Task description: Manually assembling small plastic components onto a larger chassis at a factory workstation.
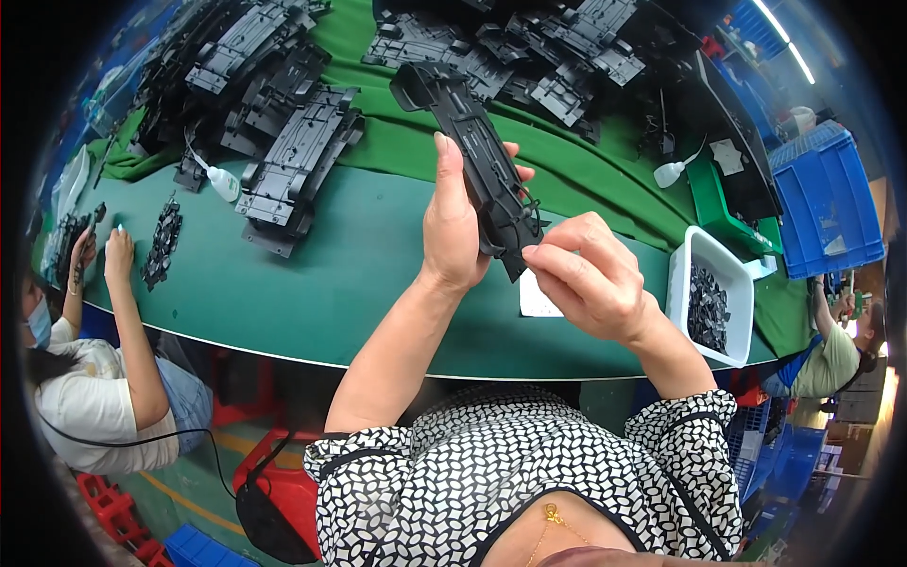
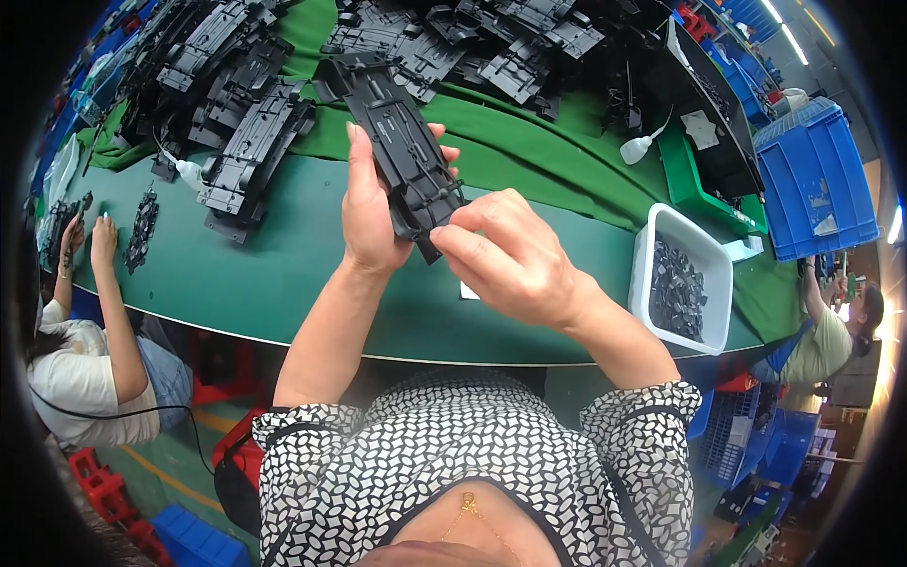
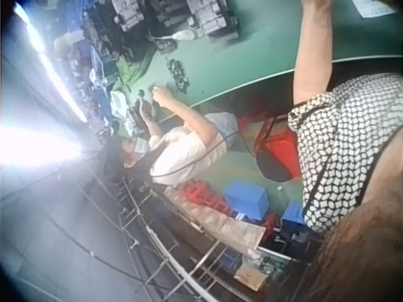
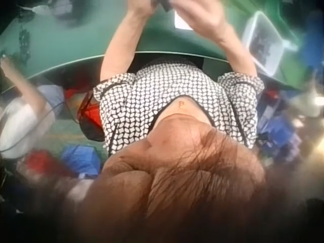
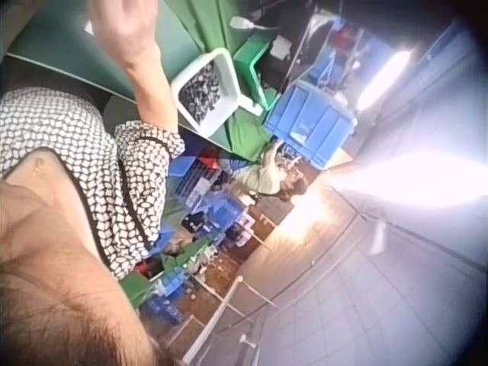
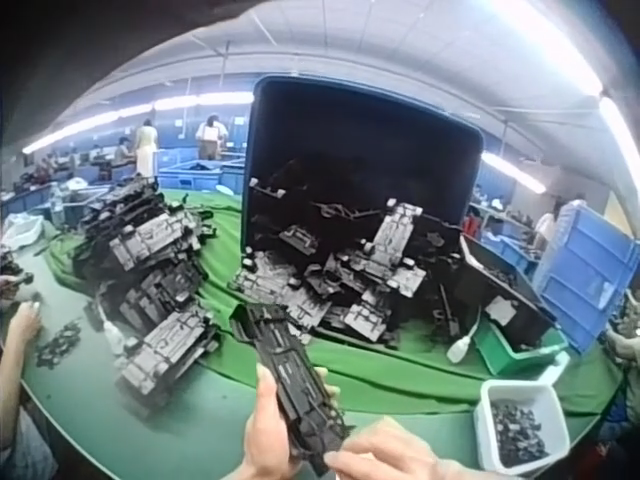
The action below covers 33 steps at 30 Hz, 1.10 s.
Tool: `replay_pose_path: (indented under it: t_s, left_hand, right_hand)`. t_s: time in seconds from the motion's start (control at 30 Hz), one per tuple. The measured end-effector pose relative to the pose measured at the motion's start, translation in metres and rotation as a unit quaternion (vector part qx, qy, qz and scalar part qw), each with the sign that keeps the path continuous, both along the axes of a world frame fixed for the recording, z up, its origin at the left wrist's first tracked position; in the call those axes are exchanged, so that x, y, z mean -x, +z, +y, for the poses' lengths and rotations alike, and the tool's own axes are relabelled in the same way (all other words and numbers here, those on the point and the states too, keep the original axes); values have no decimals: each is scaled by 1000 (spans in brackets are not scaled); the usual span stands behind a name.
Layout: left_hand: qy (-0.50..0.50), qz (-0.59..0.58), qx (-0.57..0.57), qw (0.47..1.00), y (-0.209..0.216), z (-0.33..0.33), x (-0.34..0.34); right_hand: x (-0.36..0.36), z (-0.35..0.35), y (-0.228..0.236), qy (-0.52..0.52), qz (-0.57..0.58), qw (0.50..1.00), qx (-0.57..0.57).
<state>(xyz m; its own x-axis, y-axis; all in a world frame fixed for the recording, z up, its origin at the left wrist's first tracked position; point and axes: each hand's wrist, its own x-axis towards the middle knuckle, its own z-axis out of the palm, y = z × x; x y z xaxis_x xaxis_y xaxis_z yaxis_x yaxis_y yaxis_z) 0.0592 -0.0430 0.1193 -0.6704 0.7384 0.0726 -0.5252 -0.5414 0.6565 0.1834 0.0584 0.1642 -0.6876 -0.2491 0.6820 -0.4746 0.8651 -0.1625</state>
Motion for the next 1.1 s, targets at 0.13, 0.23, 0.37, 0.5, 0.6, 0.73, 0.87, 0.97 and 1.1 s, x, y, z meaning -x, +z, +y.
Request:
replay_pose_path:
  t_s: [0.13, 0.23, 0.37, 0.5, 0.6, 0.73, 0.87, 0.97, 1.1]
  left_hand:
    - [38, 21, -2, 999, 5, 0, -5]
    - [31, 46, -4, 998, 3, 0, -5]
    - [46, 54, 5, 997, 7, 0, -7]
    - [44, 67, 11, 997, 6, 0, -6]
    - [54, 74, 18, 996, 8, 0, -8]
    - [56, 85, 25, 994, 3, 2, -7]
    - [43, 100, -6, 994, 3, 2, -8]
    - [48, 111, -11, 993, 2, 2, -9]
    - [61, 126, -14, 990, 2, 3, -9]
  right_hand:
    - [-3, 2, 0, 19, 20, 998, -53]
    - [-1, 3, -4, 25, 36, 997, -71]
    - [-4, 5, -5, 28, 29, 996, -83]
    - [-4, 6, -6, 37, 24, 995, -93]
    - [-5, 6, -5, 40, 19, 995, -94]
    - [-6, 6, -6, 36, 21, 993, -109]
    - [-6, 7, -6, 34, 15, 993, -113]
    - [-5, 6, -7, 39, 24, 992, -113]
    - [-3, 6, -8, 40, 26, 992, -113]
